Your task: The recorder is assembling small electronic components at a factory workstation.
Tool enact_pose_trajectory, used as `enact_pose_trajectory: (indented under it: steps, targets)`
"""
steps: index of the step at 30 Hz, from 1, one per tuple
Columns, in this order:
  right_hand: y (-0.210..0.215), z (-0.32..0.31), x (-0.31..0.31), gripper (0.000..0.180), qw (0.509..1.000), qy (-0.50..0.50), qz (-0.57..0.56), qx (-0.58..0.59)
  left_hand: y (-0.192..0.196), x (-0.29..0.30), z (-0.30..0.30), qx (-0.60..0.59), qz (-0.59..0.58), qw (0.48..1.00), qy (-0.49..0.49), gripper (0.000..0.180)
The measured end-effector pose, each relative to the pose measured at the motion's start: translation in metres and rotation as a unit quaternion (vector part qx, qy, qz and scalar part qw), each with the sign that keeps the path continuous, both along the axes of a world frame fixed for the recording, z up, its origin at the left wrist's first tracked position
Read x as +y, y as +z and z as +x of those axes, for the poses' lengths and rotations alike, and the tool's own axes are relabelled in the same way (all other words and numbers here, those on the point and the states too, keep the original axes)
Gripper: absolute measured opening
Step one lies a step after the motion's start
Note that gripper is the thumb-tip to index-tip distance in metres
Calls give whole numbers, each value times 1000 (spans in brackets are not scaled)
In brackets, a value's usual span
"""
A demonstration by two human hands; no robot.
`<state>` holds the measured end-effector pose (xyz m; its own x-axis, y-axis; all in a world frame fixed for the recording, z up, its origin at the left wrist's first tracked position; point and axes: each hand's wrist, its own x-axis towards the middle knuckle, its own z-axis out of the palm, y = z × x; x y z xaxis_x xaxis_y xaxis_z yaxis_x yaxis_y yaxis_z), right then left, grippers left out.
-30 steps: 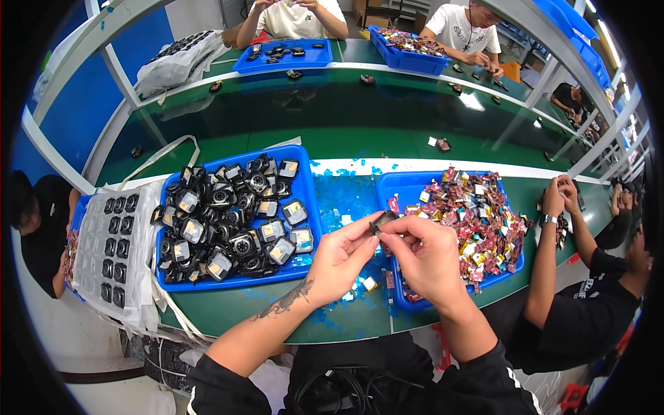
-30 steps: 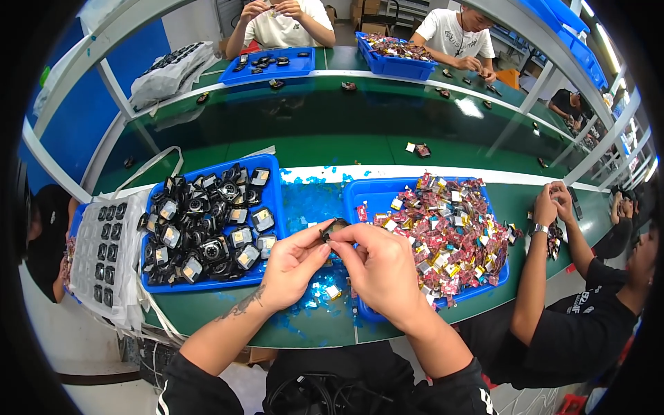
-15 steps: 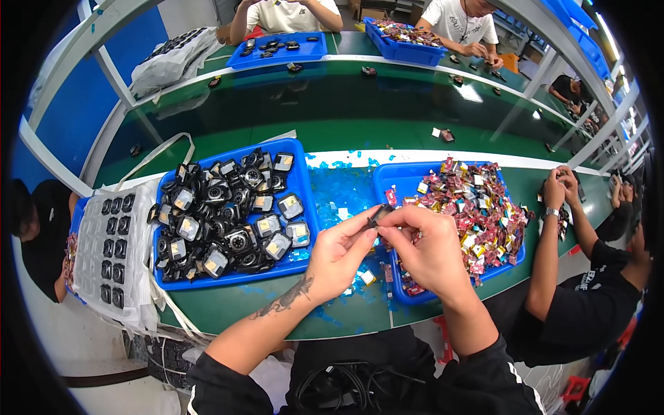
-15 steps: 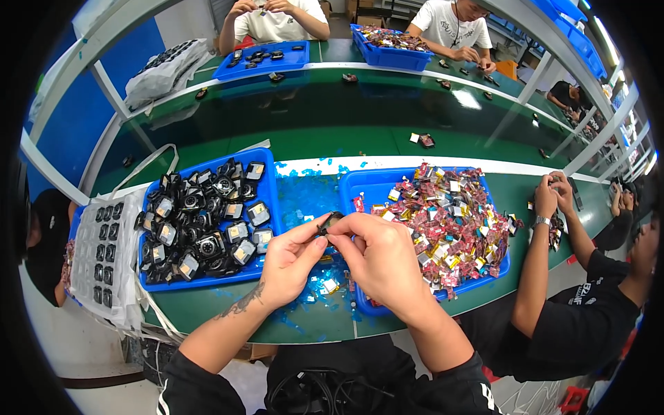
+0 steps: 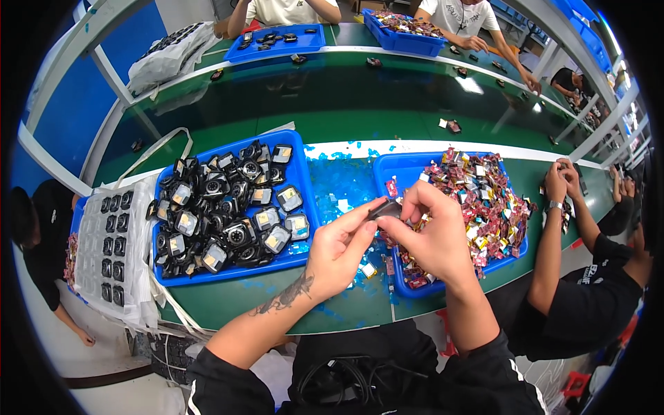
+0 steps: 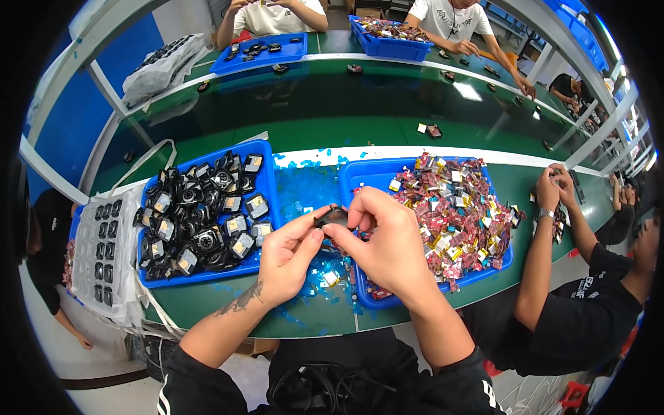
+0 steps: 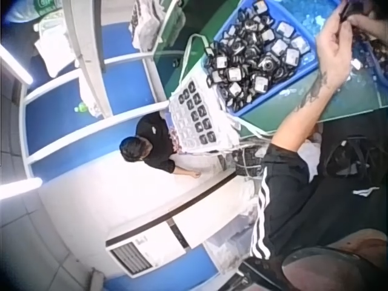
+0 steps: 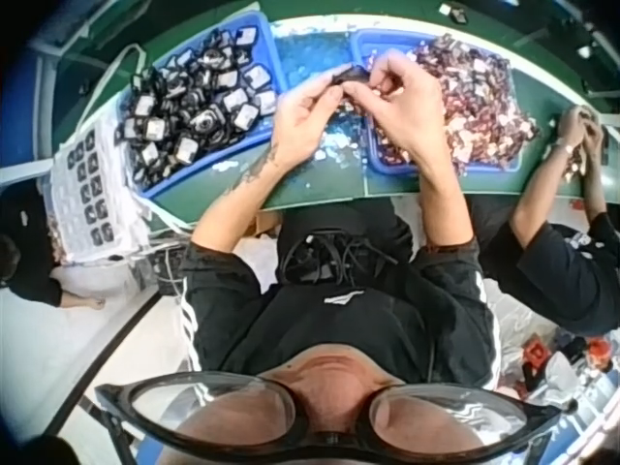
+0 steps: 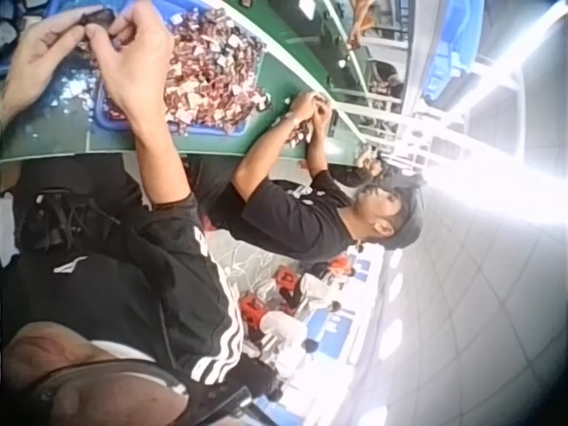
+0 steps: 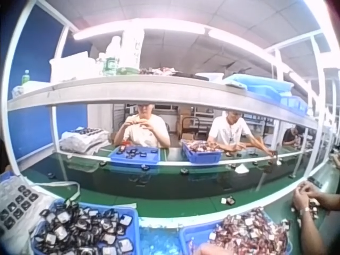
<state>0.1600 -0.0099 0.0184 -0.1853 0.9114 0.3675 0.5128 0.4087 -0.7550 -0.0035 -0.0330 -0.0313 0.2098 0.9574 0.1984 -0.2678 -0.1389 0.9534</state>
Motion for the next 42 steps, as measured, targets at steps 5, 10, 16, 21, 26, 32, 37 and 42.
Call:
enact_pose_trajectory:
  steps: [5,10,16,21,26,32,37,42]
  targets:
    - [-5,5,-23,27,989,31,-68,125,7,2,2,-46,10,997,59,38]
    - [-12,6,-26,13,960,67,-118,247,16,5,-7,35,82,994,55,35]
    - [-11,9,-26,9,949,99,-144,263,18,8,-20,258,276,922,89,33]
    - [-9,15,-25,8,960,107,-126,226,25,7,-24,280,243,928,16,28]
    - [-11,19,-24,9,958,94,-180,203,17,7,-18,161,72,984,-31,19]
    - [-19,5,-26,24,972,45,-90,214,14,7,-14,55,-104,988,-97,21]
    - [-18,1,-26,37,957,38,-123,261,14,4,-9,-10,-41,998,-36,36]
    - [-29,1,-27,37,958,10,-85,272,14,3,-6,8,-33,999,-38,39]
